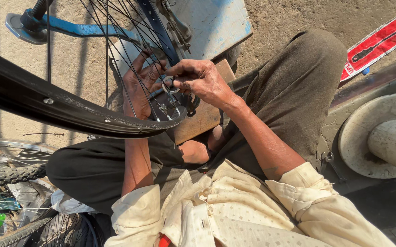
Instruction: The person sits on the ground in front of a bicycle wheel mounted on a repair stand and works on the wheel rim and spokes by hand. They rotate the wheel, use a small spoke wrench to turn spoke nipples, and fit a small metal ring part onto the hub area while checking the rim.
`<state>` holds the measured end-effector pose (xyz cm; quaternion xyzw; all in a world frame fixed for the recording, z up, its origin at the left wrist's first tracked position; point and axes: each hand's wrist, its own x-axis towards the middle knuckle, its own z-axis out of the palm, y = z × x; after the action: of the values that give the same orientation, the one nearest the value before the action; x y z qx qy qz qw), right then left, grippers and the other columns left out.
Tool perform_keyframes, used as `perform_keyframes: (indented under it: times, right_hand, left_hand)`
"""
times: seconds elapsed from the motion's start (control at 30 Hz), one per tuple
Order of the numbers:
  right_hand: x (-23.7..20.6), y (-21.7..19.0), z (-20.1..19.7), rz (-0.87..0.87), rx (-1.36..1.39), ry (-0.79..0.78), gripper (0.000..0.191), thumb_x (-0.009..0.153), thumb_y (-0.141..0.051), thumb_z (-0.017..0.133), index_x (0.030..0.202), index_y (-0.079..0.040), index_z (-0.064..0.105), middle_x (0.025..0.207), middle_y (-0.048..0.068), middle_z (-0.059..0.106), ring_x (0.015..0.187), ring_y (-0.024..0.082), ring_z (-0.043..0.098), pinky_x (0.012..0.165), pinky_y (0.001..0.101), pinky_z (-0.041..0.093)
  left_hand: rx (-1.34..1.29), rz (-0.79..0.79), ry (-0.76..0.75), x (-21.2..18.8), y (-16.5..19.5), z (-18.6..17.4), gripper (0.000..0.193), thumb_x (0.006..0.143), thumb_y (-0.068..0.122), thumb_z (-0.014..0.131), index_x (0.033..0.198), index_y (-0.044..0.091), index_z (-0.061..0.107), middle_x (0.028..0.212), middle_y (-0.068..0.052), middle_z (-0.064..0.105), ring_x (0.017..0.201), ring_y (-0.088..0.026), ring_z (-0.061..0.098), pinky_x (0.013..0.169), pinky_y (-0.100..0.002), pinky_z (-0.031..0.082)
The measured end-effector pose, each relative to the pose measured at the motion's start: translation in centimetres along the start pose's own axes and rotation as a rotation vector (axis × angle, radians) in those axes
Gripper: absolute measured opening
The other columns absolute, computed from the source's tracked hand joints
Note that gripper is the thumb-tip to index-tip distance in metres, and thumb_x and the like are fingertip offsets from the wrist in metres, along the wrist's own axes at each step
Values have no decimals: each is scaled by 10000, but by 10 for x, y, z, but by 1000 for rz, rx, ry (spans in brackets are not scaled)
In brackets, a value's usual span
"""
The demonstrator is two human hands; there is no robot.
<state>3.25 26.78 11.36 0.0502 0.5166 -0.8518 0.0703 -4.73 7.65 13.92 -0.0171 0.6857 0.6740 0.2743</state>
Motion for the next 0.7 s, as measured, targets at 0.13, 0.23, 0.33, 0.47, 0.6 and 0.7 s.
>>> perform_keyframes:
  times: [0.13, 0.23, 0.33, 0.47, 0.6, 0.7]
  right_hand:
    - [-3, 1, 12, -122, -181, -10, 230, 921, 1, 686, 1143, -26, 740, 1004, 12, 760, 959, 68, 729, 861, 240, 614]
    - [-1, -4, 12, -38, -345, -10, 150, 899, -15, 758, 1048, -18, 738, 873, 31, 733, 807, 86, 672, 748, 271, 593]
    - [-1, -14, 12, 51, -390, -37, 125, 877, -36, 790, 994, -16, 749, 805, 64, 732, 732, 112, 664, 648, 317, 560]
    - [-8, -26, 18, -116, -557, -75, 102, 867, 21, 676, 966, 25, 699, 799, 101, 729, 722, 143, 691, 666, 345, 567]
    - [-11, -30, 19, -54, -599, -72, 116, 885, -16, 681, 990, 26, 703, 788, 103, 722, 687, 150, 685, 620, 342, 549]
    - [-10, -32, 4, 10, -364, 17, 181, 937, -73, 681, 1101, 2, 702, 850, 70, 731, 725, 100, 689, 623, 281, 575]
  left_hand:
    - [-95, 39, 2, -2, -7, 5, 672, 896, 344, 808, 1440, 48, 548, 1116, -95, 748, 1004, -153, 730, 773, -299, 649]
    - [43, 62, 32, -6, -12, 5, 669, 929, 385, 758, 1460, 35, 550, 1169, -76, 726, 1036, -134, 726, 763, -282, 645]
    - [284, 86, 151, -16, -15, 2, 580, 947, 399, 726, 1359, 21, 572, 1064, -67, 750, 969, -136, 762, 761, -275, 673]
    - [221, 37, -9, -35, -11, -5, 413, 1052, 350, 677, 1162, -44, 731, 919, -77, 753, 826, -147, 727, 725, -270, 603]
    - [254, -7, -128, -45, -9, -5, 325, 1021, 266, 687, 1201, 2, 743, 928, -68, 748, 799, -100, 707, 718, -247, 602]
    - [221, -22, -128, -45, -7, 0, 337, 923, 219, 757, 1194, 21, 725, 996, -63, 783, 838, -85, 732, 718, -241, 612]
